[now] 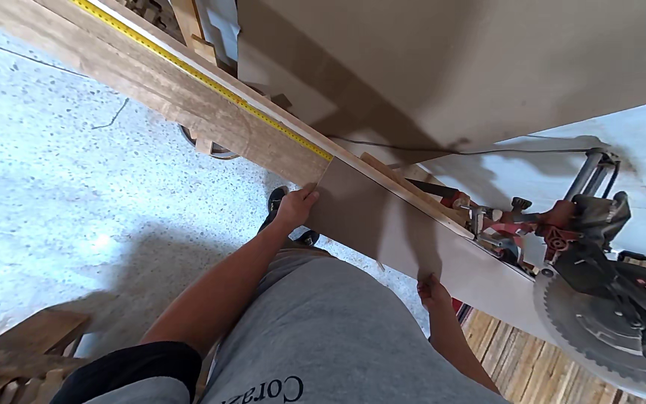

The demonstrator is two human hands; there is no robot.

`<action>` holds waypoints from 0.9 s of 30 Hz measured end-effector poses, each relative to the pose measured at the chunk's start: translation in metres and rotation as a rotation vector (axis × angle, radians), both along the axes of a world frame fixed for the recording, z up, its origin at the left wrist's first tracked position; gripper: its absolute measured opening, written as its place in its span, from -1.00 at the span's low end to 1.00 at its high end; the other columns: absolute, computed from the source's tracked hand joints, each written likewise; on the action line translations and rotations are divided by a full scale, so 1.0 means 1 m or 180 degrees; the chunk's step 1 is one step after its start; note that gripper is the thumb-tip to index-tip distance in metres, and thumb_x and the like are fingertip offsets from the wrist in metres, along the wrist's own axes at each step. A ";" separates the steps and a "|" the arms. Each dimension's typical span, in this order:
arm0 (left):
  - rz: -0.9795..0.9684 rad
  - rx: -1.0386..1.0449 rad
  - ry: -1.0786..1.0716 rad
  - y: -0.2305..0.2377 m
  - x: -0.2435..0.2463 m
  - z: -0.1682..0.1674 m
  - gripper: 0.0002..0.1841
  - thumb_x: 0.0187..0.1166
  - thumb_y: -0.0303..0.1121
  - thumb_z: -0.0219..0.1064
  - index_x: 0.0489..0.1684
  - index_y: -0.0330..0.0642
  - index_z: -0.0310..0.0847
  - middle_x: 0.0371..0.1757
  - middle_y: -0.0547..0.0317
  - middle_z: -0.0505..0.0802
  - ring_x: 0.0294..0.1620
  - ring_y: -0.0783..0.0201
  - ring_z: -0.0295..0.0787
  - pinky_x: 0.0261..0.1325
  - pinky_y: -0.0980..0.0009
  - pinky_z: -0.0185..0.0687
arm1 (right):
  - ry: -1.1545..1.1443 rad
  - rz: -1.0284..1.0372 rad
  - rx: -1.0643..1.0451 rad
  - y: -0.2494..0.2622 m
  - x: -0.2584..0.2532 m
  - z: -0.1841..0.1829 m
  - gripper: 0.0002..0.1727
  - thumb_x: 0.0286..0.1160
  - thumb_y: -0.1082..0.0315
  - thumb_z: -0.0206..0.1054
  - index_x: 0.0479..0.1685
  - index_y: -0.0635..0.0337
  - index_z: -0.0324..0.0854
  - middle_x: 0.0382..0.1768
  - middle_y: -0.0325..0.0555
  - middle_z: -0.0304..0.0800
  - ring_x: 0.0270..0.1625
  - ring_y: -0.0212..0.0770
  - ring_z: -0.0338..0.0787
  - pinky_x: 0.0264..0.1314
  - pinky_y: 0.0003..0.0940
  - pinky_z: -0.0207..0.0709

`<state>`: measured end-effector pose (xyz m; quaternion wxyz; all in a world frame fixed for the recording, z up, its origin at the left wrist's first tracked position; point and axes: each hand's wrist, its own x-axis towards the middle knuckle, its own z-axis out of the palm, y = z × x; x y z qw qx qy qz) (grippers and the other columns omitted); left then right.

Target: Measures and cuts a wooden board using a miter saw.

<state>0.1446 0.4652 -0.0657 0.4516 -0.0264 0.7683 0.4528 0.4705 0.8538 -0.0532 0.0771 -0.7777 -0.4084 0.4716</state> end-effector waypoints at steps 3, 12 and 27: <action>0.0041 0.0016 0.0000 0.000 0.001 0.000 -0.49 0.85 0.03 0.06 0.05 -0.26 0.77 -0.07 -0.24 0.86 0.08 -0.20 0.81 0.25 -0.33 0.58 | 0.0012 -0.0019 0.0031 0.000 0.000 0.000 -0.58 0.81 -0.01 0.12 0.24 0.19 0.44 -0.32 -0.07 0.62 -0.46 -0.29 0.64 -0.42 -0.38 0.61; 0.0124 -0.0028 -0.0021 0.002 0.001 -0.005 -0.50 0.84 0.02 0.10 -0.01 -0.26 0.78 -0.11 -0.21 0.86 0.02 -0.15 0.83 0.21 -0.29 0.61 | 0.0053 -0.0115 0.0006 0.000 -0.001 -0.001 -0.60 0.81 0.01 0.12 0.21 0.19 0.45 -0.33 -0.07 0.62 -0.47 -0.28 0.63 -0.44 -0.40 0.61; -0.2039 -0.0518 0.2574 0.097 -0.016 0.108 -0.38 0.61 -0.02 0.43 0.48 -0.32 0.55 0.40 -0.36 0.69 0.46 -0.38 0.60 0.44 -0.38 0.47 | -0.0153 0.0177 0.0059 0.003 0.009 0.009 -0.49 0.77 0.05 0.20 0.28 0.39 0.57 -0.03 0.21 0.75 -0.16 -0.01 0.78 -0.07 -0.07 0.72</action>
